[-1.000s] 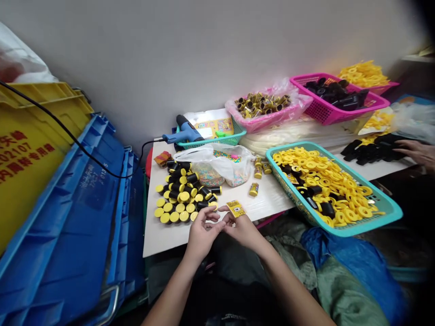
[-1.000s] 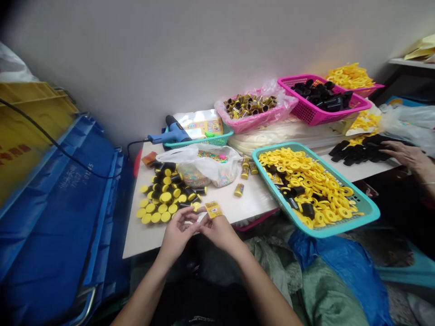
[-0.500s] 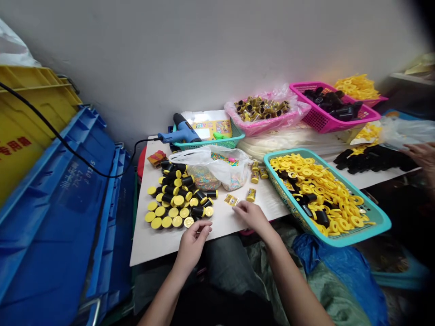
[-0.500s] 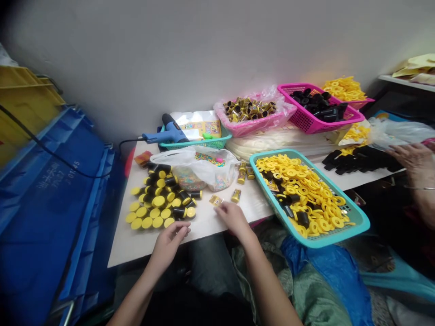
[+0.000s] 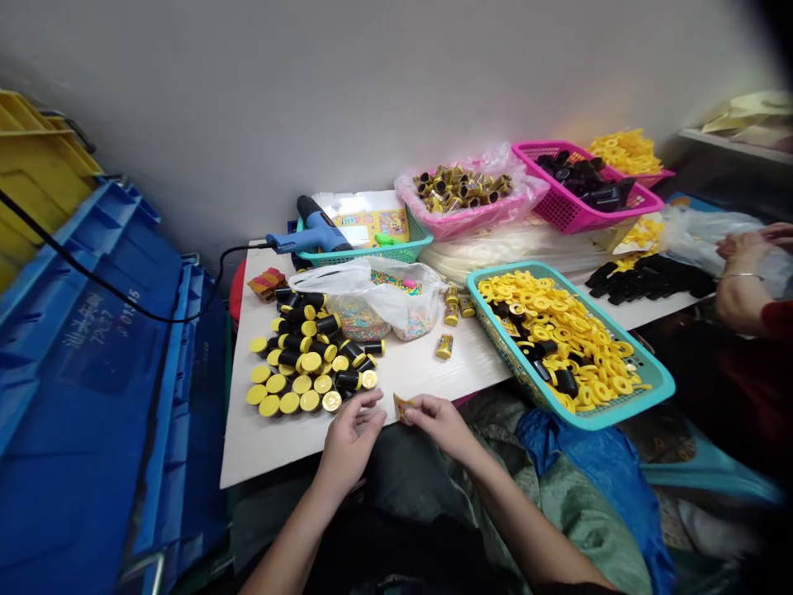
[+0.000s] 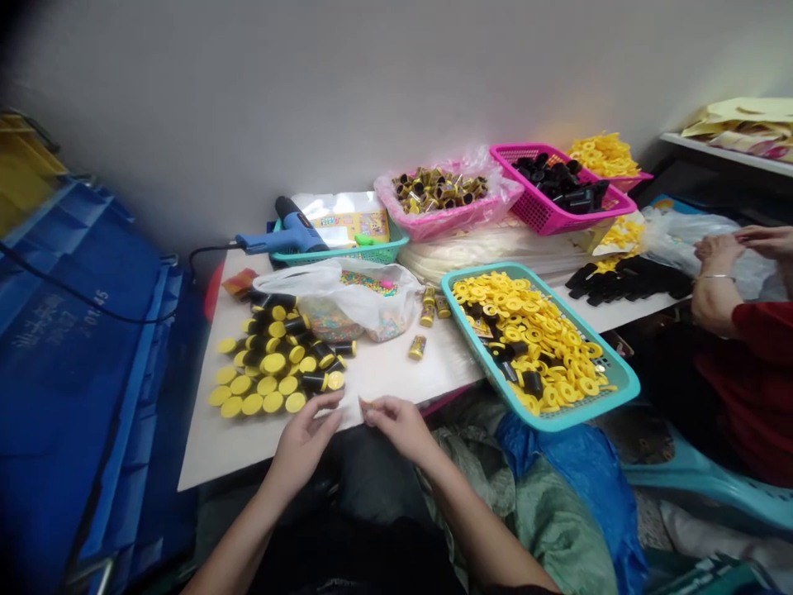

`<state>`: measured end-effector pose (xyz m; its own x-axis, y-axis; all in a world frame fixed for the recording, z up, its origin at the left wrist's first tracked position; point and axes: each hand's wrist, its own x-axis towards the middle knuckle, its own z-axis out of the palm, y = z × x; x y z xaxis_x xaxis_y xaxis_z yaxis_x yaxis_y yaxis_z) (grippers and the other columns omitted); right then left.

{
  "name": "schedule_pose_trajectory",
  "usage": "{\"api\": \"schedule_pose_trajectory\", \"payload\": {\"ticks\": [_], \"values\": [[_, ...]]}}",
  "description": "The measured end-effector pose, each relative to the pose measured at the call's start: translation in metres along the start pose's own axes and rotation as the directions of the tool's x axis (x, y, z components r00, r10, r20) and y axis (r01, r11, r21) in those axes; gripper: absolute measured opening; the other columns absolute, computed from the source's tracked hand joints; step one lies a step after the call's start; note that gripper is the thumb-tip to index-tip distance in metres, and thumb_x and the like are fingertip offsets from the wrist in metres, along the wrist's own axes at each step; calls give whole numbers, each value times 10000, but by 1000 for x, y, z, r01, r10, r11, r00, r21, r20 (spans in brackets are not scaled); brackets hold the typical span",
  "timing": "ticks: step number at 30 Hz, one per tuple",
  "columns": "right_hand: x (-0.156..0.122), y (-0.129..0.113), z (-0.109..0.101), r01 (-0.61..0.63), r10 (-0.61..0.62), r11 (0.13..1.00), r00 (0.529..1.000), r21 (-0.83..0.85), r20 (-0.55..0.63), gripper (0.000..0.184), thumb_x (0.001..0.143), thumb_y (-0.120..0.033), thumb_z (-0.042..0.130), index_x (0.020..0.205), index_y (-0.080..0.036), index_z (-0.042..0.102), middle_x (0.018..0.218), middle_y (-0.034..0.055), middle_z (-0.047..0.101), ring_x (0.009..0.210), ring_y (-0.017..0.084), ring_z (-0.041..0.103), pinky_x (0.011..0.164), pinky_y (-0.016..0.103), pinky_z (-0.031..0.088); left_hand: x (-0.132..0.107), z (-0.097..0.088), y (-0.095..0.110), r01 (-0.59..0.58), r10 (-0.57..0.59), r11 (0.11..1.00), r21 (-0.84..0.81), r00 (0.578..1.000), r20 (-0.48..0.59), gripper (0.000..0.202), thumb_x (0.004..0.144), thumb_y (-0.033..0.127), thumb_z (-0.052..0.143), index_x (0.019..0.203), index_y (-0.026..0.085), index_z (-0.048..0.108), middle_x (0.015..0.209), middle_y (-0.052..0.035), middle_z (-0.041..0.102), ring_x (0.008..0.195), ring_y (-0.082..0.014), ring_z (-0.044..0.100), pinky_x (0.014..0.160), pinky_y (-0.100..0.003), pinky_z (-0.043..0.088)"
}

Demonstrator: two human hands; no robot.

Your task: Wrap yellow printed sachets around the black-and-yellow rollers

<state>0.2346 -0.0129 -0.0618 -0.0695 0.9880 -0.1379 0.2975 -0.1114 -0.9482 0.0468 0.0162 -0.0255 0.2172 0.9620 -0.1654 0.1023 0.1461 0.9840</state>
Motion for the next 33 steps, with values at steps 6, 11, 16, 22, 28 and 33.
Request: {"api": "schedule_pose_trajectory", "payload": {"ticks": [6, 11, 16, 22, 28, 33], "values": [[10, -35, 9, -162, 39, 772, 977, 614, 209, 337, 736, -394, 702, 989, -194, 606, 806, 4, 620, 692, 113, 537, 650, 231, 409, 2, 3, 6, 33, -37, 991, -131, 999, -31, 331, 712, 323, 665, 994, 161, 599, 749, 0, 616, 714, -141, 602, 660, -261, 503], [7, -40, 17, -183, 12, 776, 961, 604, 276, 384, 742, -360, 710, 1073, -215, 582, 713, -42, 546, 645, 84, 512, 649, 213, 411, -2, -7, 11, 68, -67, 982, -174, 998, 11, 379, 704, 323, 685, 1030, 161, 578, 748, 9, 610, 729, -135, 608, 668, -247, 491], [7, -42, 22, -144, 16, 856, 967, 497, 254, 401, 729, -378, 709, 1069, -212, 579, 808, -21, 566, 682, 97, 533, 653, 236, 434, -4, -18, 12, 170, -152, 971, -169, 982, 116, 520, 665, 314, 725, 1120, 161, 526, 599, 67, 562, 578, -110, 575, 578, -224, 455], [8, -37, 50, -59, 75, 792, 997, 607, -1, 370, 657, -344, 764, 939, -227, 554, 661, -62, 505, 623, 108, 527, 645, 252, 444, -8, -19, 6, 228, -178, 924, -306, 967, 182, 560, 650, 337, 757, 1128, 173, 516, 807, -22, 669, 745, -161, 647, 666, -276, 510], [57, -25, 32, 178, -171, 984, 937, -6, -306, 215, 871, -317, 476, 1035, -204, 558, 986, 72, 600, 956, 211, 543, 856, 379, 429, -6, -28, -1, 197, -221, 927, -319, 974, -42, 364, 605, 359, 778, 798, 161, 542, 672, -2, 678, 581, -126, 619, 565, -236, 502], [113, -14, 3, 344, -391, 900, 908, -266, -149, 320, 711, -84, 585, 1003, -209, 625, 1068, 75, 604, 1072, 210, 510, 978, 408, 362, -7, -43, -3, 190, -228, 952, -240, 964, -140, 376, 598, 426, 771, 791, 116, 678, 710, -38, 712, 568, -122, 607, 594, -246, 523]]}}
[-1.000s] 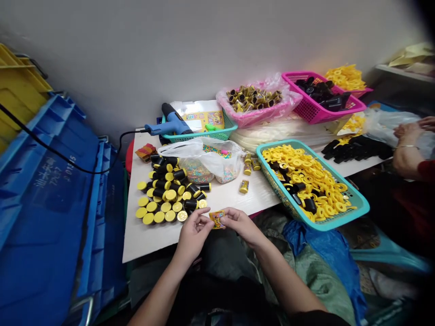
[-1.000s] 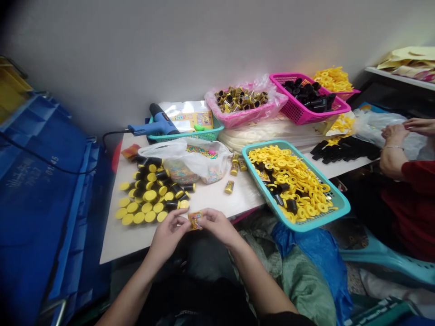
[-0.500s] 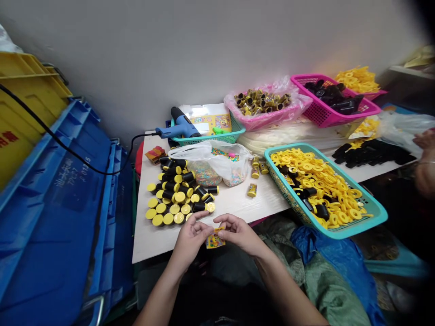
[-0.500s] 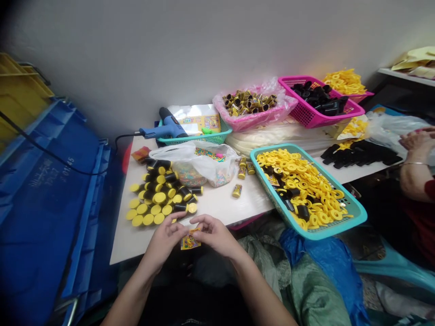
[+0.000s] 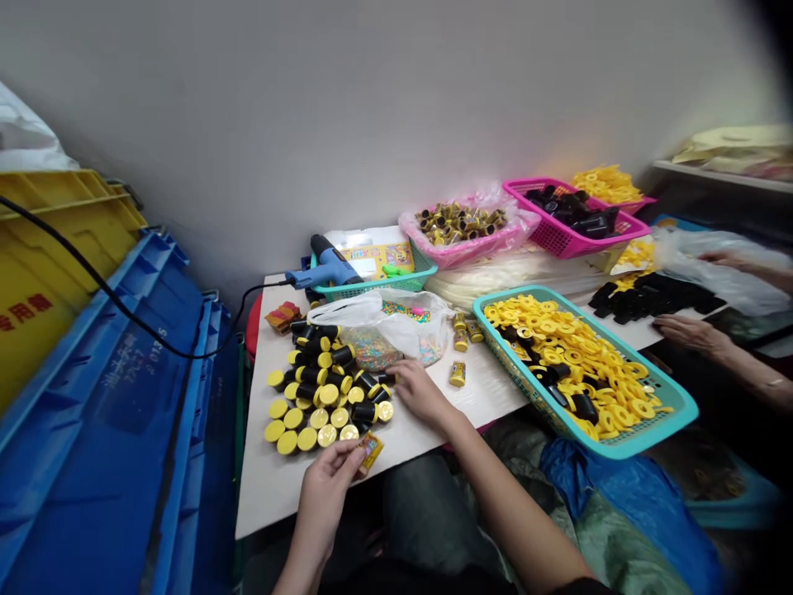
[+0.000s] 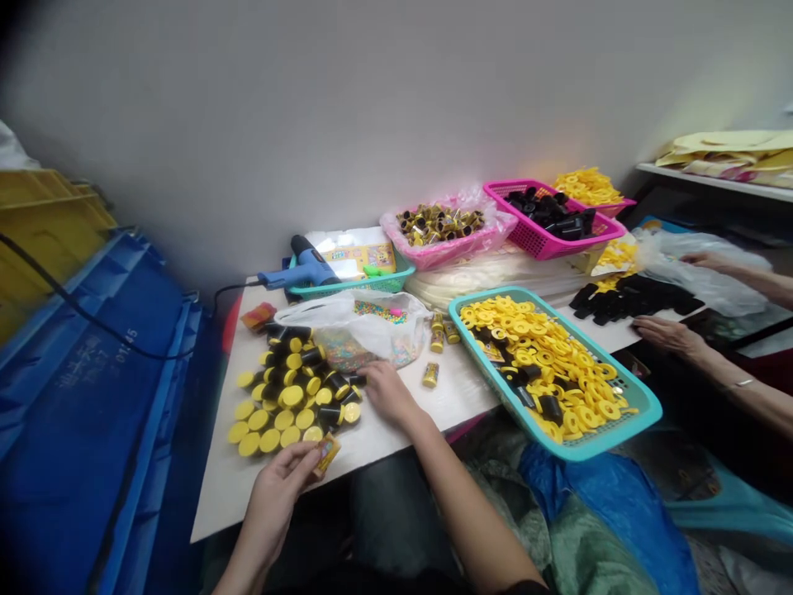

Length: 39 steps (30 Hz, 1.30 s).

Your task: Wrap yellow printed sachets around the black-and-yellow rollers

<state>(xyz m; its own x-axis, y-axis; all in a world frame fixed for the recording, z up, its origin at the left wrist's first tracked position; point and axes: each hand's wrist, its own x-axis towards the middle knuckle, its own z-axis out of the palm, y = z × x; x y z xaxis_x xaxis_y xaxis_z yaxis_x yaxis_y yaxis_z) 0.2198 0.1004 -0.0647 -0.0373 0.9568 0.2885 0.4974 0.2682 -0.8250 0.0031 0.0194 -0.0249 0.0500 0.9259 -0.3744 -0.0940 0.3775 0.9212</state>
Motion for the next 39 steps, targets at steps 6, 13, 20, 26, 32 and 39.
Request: {"api": "schedule_pose_trajectory", "payload": {"ticks": [6, 13, 20, 26, 32, 39], "values": [[-11, 4, 6, -24, 30, 996, 997, 83, -72, 255, 782, -199, 562, 1030, -177, 618, 1041, 95, 602, 1028, 217, 529, 923, 400, 414, 6, -9, -6, 5, -5, 1000, -3, 999, -43, 443, 568, 478, 776, 828, 120, 751, 895, -104, 750, 771, -222, 678, 715, -321, 560], [-71, -34, 8, -284, 340, 691, 939, 665, 47, 325, 849, -407, 533, 1074, -182, 600, 807, 30, 636, 612, 120, 577, 607, 264, 476, 7, 1, -4, 1, -1, 1000, 27, 1000, 10, 402, 580, 465, 774, 820, 142, 764, 889, -88, 754, 791, -211, 675, 697, -275, 565], [-84, -48, -5, -405, 331, 626, 912, 666, 243, 314, 792, -448, 614, 929, -169, 664, 655, -13, 602, 542, 101, 550, 564, 240, 443, 0, 9, -2, 15, -13, 1000, -28, 998, 54, 364, 601, 446, 774, 804, 144, 761, 831, -63, 754, 734, -189, 672, 636, -260, 575], [-92, -43, -4, -435, 324, 721, 900, 540, 292, 330, 800, -438, 609, 998, -177, 646, 752, 0, 623, 610, 107, 545, 611, 254, 454, 2, 9, -7, 20, -20, 1000, 5, 995, 94, 346, 640, 429, 755, 849, 154, 756, 886, -68, 749, 782, -192, 680, 624, -232, 569], [-103, -48, 8, -310, 284, 802, 950, 511, 131, 315, 757, -402, 672, 1014, -220, 664, 858, 28, 656, 739, 148, 577, 707, 294, 458, -5, 18, -5, 45, -48, 999, 23, 986, 161, 355, 618, 341, 788, 915, 158, 724, 927, -68, 738, 812, -181, 678, 684, -244, 564], [-112, -65, 31, -370, 327, 235, 901, 899, 285, 399, 828, -540, 536, 1060, -227, 623, 1133, 81, 598, 1010, 208, 565, 888, 374, 427, -10, 23, -13, 54, -37, 997, -61, 969, 245, 366, 596, 289, 811, 923, 164, 705, 986, -75, 708, 887, -192, 654, 742, -255, 535]]}}
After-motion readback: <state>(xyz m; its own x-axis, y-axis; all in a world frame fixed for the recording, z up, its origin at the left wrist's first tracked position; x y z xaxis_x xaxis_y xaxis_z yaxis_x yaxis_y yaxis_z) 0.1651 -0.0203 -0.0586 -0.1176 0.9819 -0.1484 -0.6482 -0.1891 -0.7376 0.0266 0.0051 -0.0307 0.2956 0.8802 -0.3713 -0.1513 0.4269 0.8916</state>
